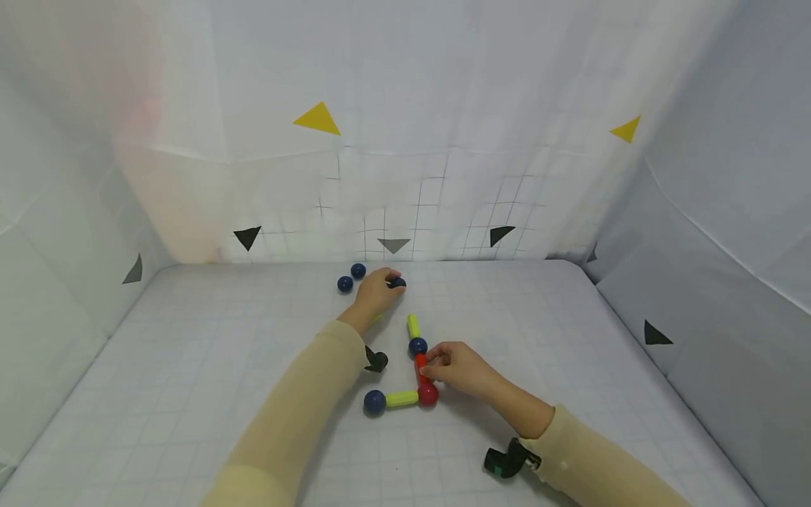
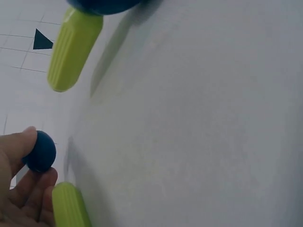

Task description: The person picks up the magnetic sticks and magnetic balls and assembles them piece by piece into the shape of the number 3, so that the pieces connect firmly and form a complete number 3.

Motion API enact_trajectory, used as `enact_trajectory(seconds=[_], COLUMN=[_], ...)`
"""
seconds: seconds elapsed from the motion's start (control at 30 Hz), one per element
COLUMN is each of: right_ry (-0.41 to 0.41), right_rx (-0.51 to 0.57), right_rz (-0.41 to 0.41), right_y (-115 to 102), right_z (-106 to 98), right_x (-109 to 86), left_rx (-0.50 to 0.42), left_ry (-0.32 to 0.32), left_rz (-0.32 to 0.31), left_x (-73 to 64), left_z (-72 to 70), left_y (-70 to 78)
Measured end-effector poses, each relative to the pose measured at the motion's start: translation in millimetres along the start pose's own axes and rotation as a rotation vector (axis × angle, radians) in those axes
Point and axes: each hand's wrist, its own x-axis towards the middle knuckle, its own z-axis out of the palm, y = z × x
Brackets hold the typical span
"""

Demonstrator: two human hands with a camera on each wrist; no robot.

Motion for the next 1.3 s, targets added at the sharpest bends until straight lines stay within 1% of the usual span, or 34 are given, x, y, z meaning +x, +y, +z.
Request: enact_trajectory(seconds=[0.17,0.27,0.33,0.47,0.57,0.7,0.8,0.9,1.0,1.13,1.3], right_ry=[0.005,0.030,0.052,0.076,0.084,0.098,0.102,0.104,0.110,0.117,0.131], right_rx=[-0.013,-0.002,0.018,0.040,0.034,0.013,0.002,-0.009,-0.014,-0.016,-0.031], right_rz=[0.012,0.033,0.049,0.046,0.037,0.038,0.038,0.034,0.034,0.031,0.036], right_y=[1.4,2.1,1.2,-3.4,-7.3,-10.5,-11.0,-11.2,-10.9,-10.4,-8.2], right_z=[-2.3,-6.1,-8.9,-11.4,-11.1,-9.6,-8.3,-7.4,-6.7,-5.8,-4.2], right_x=[1.6,3.8,6.0,12.5,18.1,24.5,27.8,29.9,30.6,31.1,32.9], left_rx=[-0.060,-0.082,-0.085,-0.080,-0.085,-0.093,-0.087,-0.078,-0.057,-0.035,-0.009], left_ry=[-0.014,-0.039,-0.056,-0.073,-0.090,-0.131,-0.166,-0.198,-0.212,-0.219,-0.244], left_rz=[0.001,0.015,0.030,0.059,0.068,0.075,0.096,0.140,0.176,0.185,0.200], left_x=[-3.8,-7.3,-9.2,-11.9,-12.9,-12.9,-12.9,-13.5,-15.0,-16.0,-16.7], left_z=[-3.7,-5.9,-7.6,-11.4,-14.0,-14.4,-13.0,-12.3,-12.1,-10.7,-8.5], left_y=[-1.1,-1.1,-1.6,-4.1,-6.5,-9.7,-12.3,-12.9,-12.1,-12.1,-13.8])
